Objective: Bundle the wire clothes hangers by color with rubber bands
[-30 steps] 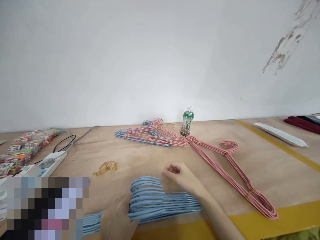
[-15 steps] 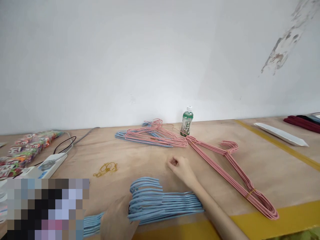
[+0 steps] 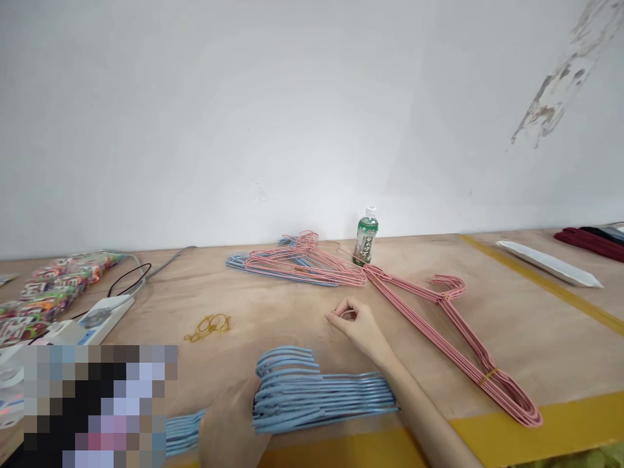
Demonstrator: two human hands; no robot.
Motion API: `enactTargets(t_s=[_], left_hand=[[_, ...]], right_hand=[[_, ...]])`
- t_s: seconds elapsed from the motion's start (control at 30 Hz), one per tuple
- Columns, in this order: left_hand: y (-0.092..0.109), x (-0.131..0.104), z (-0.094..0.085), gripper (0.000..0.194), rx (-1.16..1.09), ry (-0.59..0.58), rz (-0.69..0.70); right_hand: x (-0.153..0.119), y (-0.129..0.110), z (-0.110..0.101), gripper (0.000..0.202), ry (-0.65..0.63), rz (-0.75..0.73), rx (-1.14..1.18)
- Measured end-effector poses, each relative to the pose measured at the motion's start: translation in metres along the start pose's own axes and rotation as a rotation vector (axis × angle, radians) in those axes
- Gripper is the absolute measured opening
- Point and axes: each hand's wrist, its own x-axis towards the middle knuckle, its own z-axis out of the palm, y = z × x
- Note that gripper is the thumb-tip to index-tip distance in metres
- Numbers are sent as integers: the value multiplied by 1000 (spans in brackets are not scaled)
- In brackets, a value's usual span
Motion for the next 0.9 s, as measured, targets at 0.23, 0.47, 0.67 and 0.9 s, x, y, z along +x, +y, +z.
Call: enactTargets(t_s=[0.23, 0.47, 0.67, 0.9], left_hand=[[0, 2, 1, 14, 12, 32, 2], [0, 2, 2, 13, 14, 31, -1], [-2, 1, 5, 13, 9, 50, 5], [-2, 2, 7, 17, -5, 58, 6]], right_hand=[[-2, 4, -7, 37, -119, 72, 220], [-9, -2, -8, 32, -206, 67, 208], [-7, 1, -11, 25, -164, 21, 108], [-8, 1, -15, 26, -188, -10, 93]])
